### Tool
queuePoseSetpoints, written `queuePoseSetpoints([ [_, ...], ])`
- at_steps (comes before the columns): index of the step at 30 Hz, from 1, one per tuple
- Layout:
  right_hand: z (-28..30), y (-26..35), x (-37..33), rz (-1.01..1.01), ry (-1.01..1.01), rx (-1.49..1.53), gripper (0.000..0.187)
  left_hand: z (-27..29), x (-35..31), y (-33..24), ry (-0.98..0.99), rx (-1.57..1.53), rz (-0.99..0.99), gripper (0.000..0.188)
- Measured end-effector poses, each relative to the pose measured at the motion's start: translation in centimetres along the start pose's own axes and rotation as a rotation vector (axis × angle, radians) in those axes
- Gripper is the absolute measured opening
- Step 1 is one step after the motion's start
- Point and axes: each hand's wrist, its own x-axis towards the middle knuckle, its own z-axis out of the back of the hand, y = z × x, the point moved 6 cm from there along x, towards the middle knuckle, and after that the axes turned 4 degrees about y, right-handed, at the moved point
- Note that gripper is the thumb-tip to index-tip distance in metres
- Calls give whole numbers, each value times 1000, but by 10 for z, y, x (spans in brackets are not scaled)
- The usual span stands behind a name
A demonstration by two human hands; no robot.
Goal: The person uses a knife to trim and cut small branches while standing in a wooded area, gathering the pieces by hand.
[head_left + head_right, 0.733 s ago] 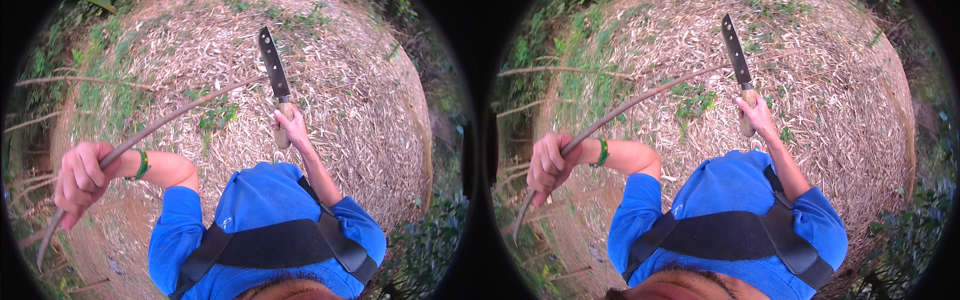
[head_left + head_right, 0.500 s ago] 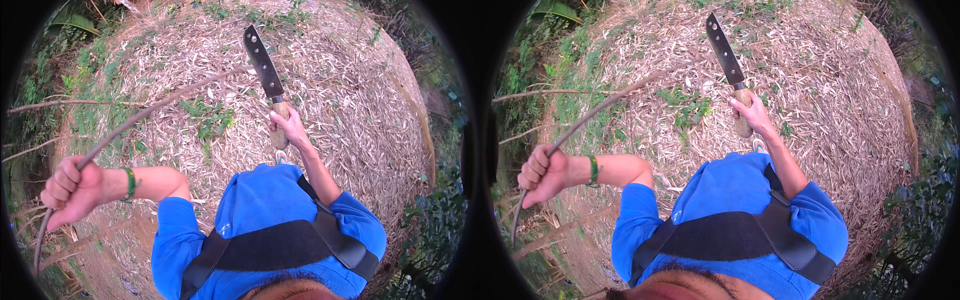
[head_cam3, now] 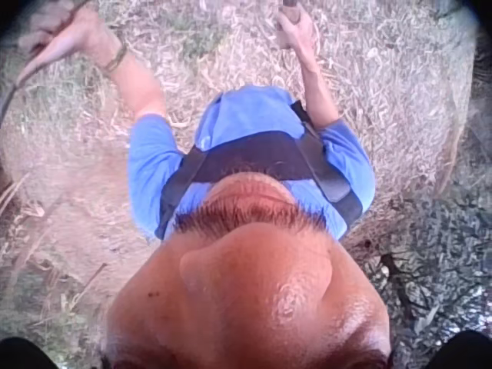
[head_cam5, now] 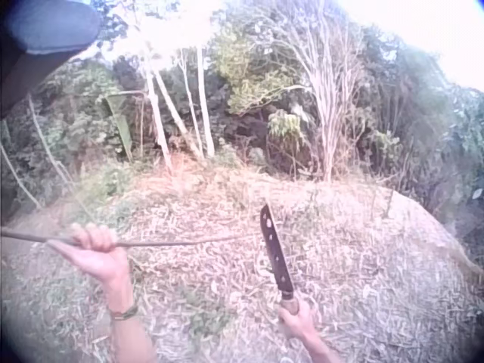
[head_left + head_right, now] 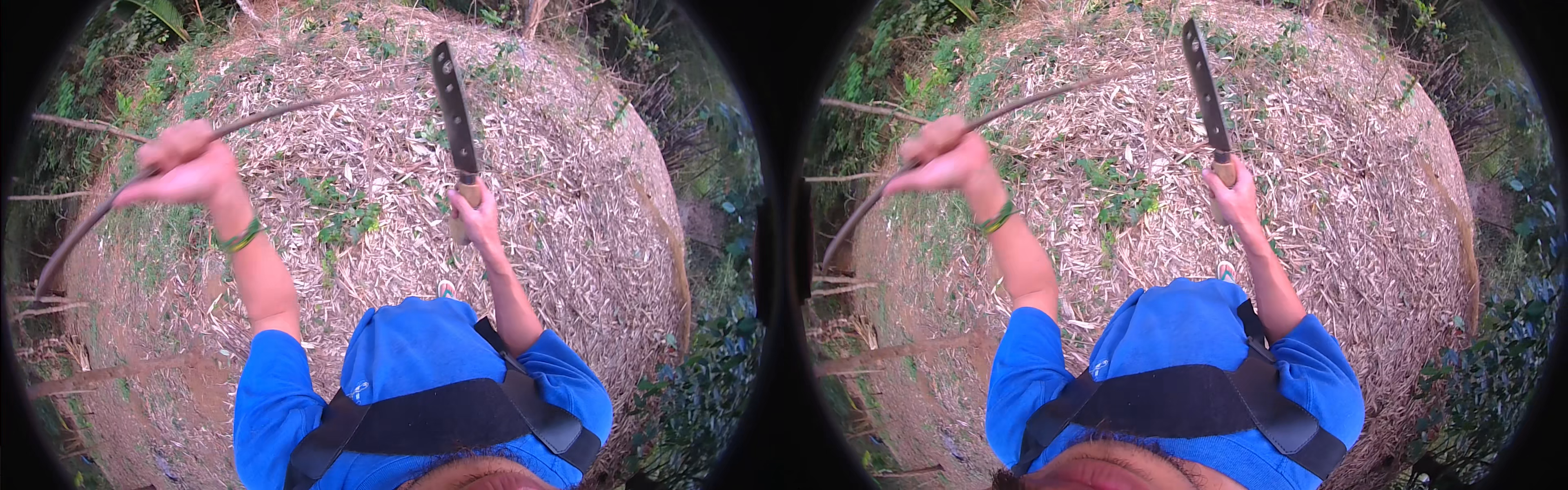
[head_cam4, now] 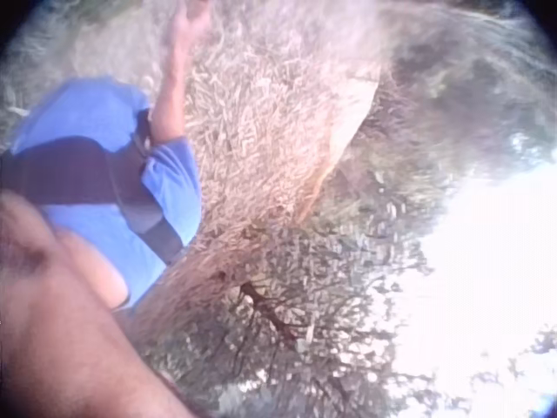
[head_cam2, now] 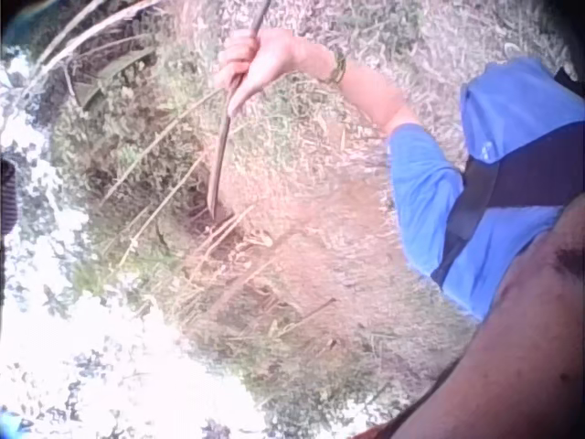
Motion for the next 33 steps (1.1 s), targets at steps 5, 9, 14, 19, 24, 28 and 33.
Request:
queuePoseSetpoints([
  [5, 1, -61, 12, -168, -5, -230, 21, 14, -45, 99, 35, -129, 269, 73],
  [9, 7, 13, 58, -26, -49, -272, 28, 6, -38, 93, 65, -174, 252, 73],
  [14, 18, 275, 80, 877, -221, -203, 12, -16, -17, 82, 160, -189, 205, 75],
  [19, 31, 246, 38, 1279, -494, 181, 10, -53, -13, 91, 173, -274, 240, 77],
  [24, 13, -170, 55, -175, -6, -719, 31, -73, -84, 172, 175, 435, 268, 65],
  [28, -13, -172, 12, -143, 114, -410, 20, -27, -65, 145, 44, 54, 431, 66],
  [33, -10, -117, 30, -468, 95, 158, 9, -52, -32, 85, 291, -289, 367, 67],
])
